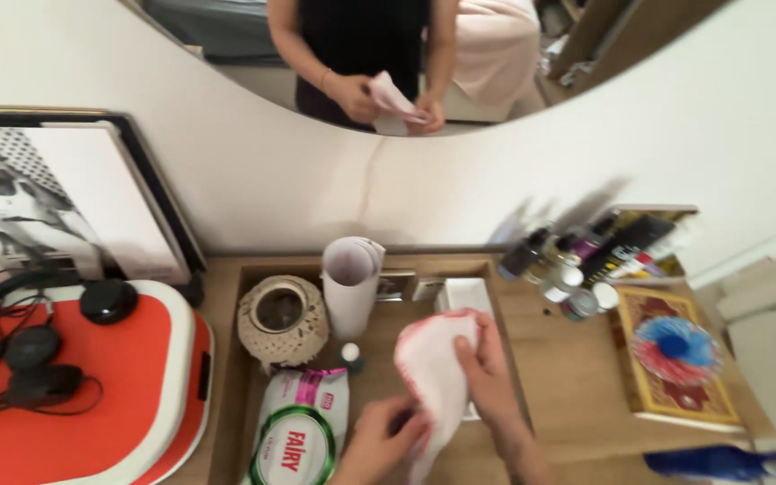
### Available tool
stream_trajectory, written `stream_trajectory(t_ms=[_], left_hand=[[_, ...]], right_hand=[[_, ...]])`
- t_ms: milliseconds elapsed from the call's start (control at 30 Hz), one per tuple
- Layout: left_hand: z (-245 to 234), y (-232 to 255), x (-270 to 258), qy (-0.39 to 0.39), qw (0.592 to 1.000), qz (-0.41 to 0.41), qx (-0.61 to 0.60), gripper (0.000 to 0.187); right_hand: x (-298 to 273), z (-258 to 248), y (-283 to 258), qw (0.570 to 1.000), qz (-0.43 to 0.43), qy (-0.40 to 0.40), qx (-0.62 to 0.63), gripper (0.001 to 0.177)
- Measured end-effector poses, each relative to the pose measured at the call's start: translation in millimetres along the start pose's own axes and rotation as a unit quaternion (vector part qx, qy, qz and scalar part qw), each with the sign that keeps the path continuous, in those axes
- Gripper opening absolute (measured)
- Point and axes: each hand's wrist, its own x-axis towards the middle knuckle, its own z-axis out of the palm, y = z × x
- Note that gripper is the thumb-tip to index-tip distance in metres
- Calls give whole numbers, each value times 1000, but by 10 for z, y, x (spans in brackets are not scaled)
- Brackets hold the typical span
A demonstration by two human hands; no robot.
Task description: The person clears a wooden surface by moving a book, a small container, and several bottles aside. They spray cleaner onto the surface and wipe it with a white cloth, then return the items to the surface.
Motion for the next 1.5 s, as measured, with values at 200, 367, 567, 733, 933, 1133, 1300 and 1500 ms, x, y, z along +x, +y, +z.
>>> stream_trajectory(t_ms=[200,367,567,733,933,1133,1300,1500], left_hand=[[691,-321,193,-19,990,-66,-120,33],[1085,-496,211,-14,997,-63,36,57],[1261,-350,349,-142,986,-73,43,42],[1142,-198,788,-122,986,-104,-46,38],[1352,-712,1020,45,990,-117,-61,31],[1021,-1952,293,90,970,-224,-33,54],[674,-2673,-332,56,862,-329,-381,46],[427,-2092,-666,54,673,-283,-681,37]], right_hand=[[-355,-115,278,944,-158,188,-219,24],[-802,-419,741,963,-109,110,-220,48],[-1056,-1432,1120,959,-124,87,-238,37],[-790,-2468,215,936,7,310,-168,26],[-217,-2740,256,794,-188,236,-528,65],[-402,-2378,846,842,-217,70,-488,55],[-65,-2461,1276,790,-214,40,-573,65],[270,-2166,712,768,-328,126,-536,39]])
